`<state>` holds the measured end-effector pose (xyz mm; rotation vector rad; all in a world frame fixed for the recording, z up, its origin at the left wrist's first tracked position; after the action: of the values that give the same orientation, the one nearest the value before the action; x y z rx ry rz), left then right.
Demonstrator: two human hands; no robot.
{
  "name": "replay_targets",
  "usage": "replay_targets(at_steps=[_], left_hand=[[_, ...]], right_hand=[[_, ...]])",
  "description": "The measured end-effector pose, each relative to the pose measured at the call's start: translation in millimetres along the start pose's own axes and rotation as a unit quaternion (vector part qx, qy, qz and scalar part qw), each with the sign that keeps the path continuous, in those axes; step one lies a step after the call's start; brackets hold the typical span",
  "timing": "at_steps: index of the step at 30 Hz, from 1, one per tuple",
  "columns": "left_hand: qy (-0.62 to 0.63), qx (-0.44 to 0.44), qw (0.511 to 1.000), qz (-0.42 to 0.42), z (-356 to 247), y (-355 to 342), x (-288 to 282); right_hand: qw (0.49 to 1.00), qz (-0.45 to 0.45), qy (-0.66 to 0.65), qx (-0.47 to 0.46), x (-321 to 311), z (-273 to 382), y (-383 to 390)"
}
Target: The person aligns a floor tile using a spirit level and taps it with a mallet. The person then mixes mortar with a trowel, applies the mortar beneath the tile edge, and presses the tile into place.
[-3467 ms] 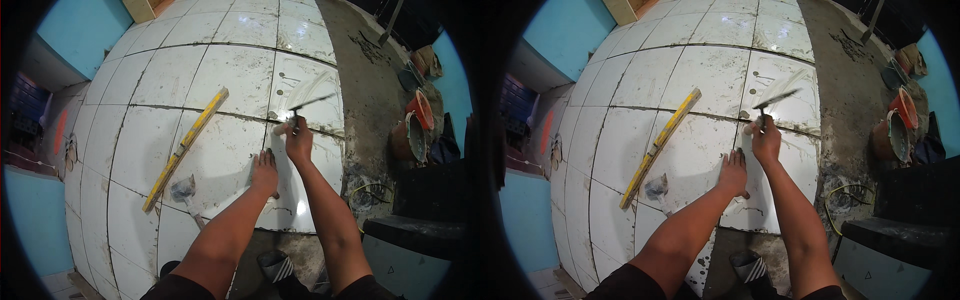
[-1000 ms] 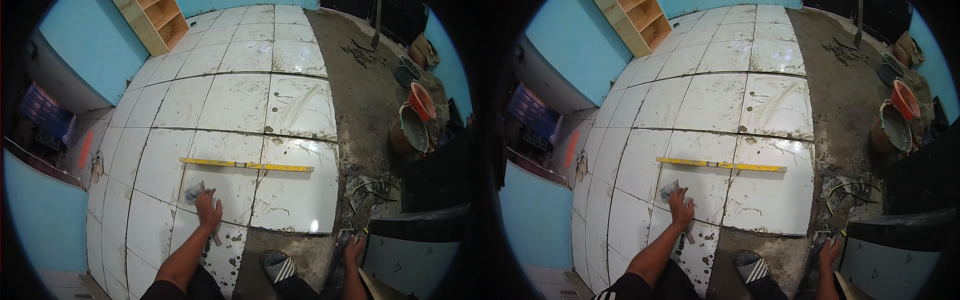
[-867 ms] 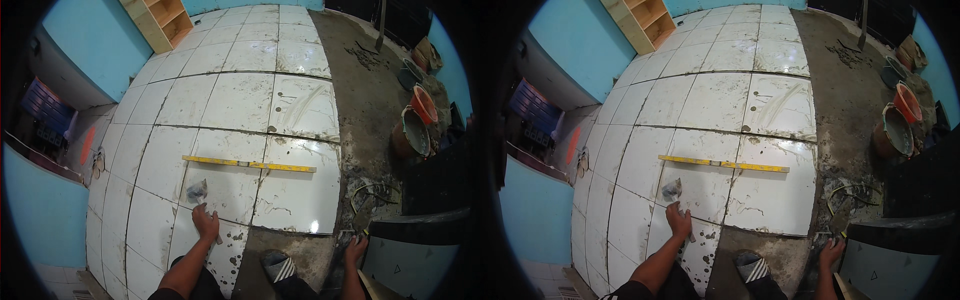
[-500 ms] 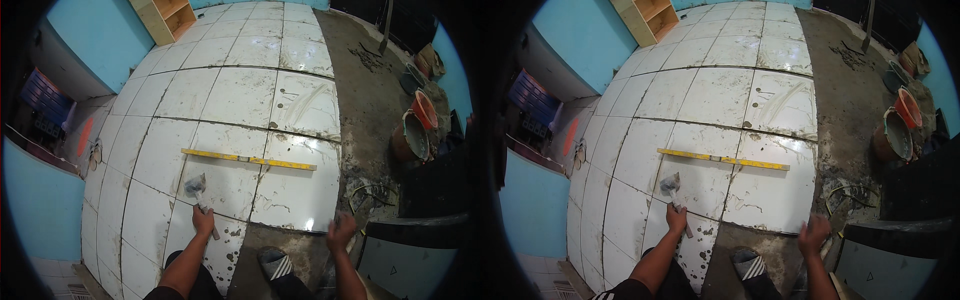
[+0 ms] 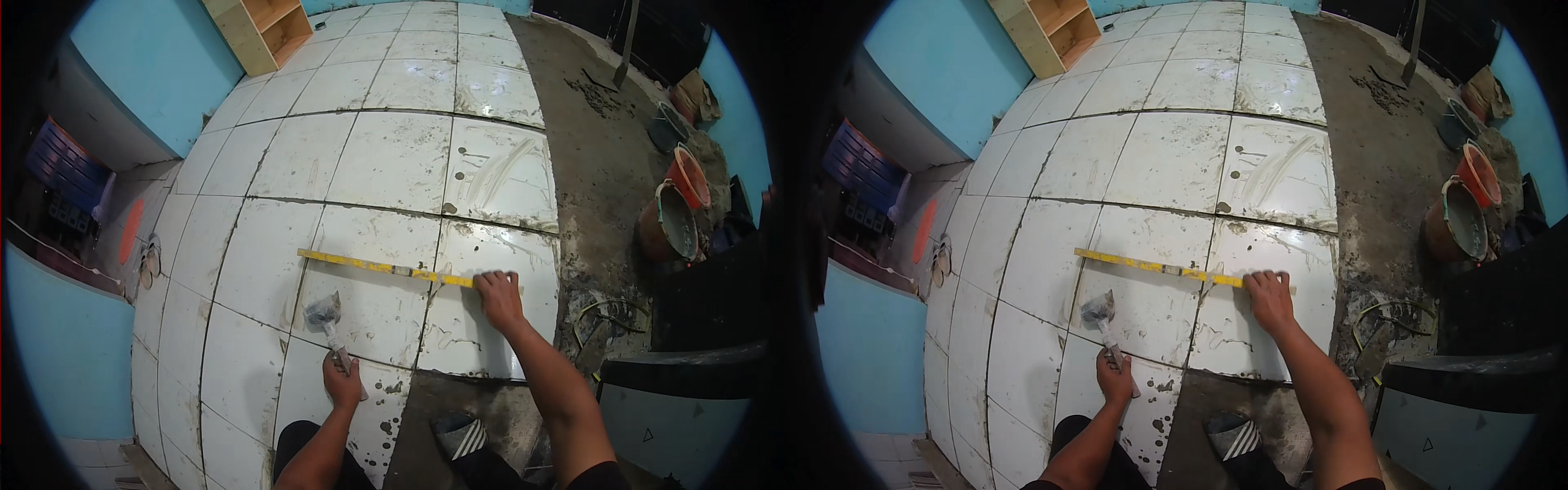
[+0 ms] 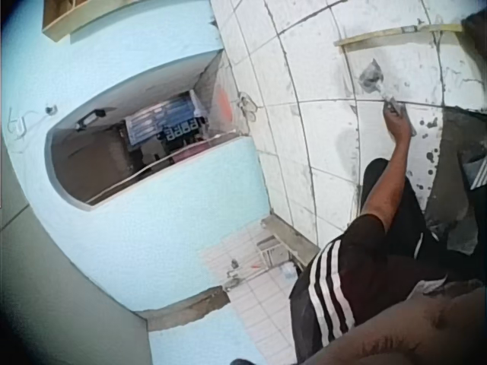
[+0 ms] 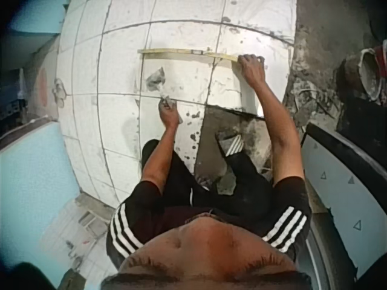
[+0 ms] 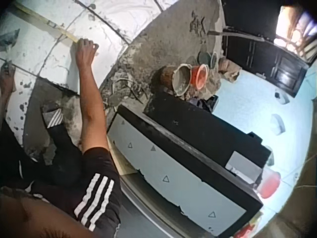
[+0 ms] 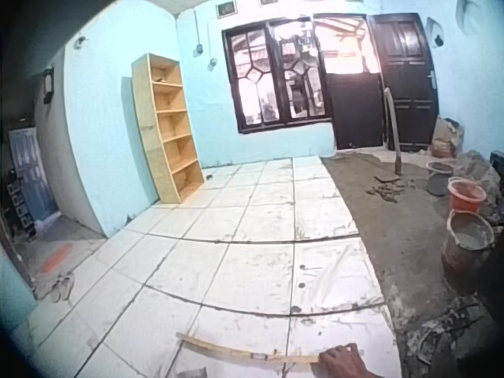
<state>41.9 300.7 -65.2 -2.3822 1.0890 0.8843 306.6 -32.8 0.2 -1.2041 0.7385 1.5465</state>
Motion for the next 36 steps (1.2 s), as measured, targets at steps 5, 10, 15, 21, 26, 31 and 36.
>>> replay_targets(at_steps=[5, 10, 15, 21, 26, 31, 36], left_hand=[[0.007, 0.004, 1.000, -0.022, 11, 1, 5], [-0.005, 0.025, 0.999, -0.047, -2, -2, 9], [-0.037, 0.044, 0.997, -0.059, 3, -1, 6], [-0.035, 0.031, 0.998, -0.034, -11, -7, 7], [-0.055, 0.003, 0.998, -0.024, -11, -15, -1], [0.140, -0.167, 0.972, 0.088, -37, -19, 7], [0.406, -0.302, 0.843, 0.184, -41, 11, 28]], right_hand=[[0.999, 0.016, -0.050, 0.001, -10, 1, 79], [0.996, 0.040, -0.070, 0.037, -8, -27, 98], [0.997, 0.019, -0.051, 0.051, -3, -31, 47], [0.996, 0.033, -0.040, 0.070, -8, -38, 27], [0.993, -0.055, -0.055, 0.084, -41, -10, 51], [0.985, 0.028, -0.151, 0.081, -28, 17, 130], [0.905, 0.260, -0.312, 0.127, -24, 84, 180]])
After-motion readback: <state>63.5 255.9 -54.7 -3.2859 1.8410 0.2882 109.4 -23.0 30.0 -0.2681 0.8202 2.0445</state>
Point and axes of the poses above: each hand's wrist, its own y-axis away from the middle knuckle, its own x-axis out of the palm, z = x × y, the point moved 3 cm from there along -y, towards the middle knuckle, and after that the axes turned 14 degrees about x, right-handed, at the moved point
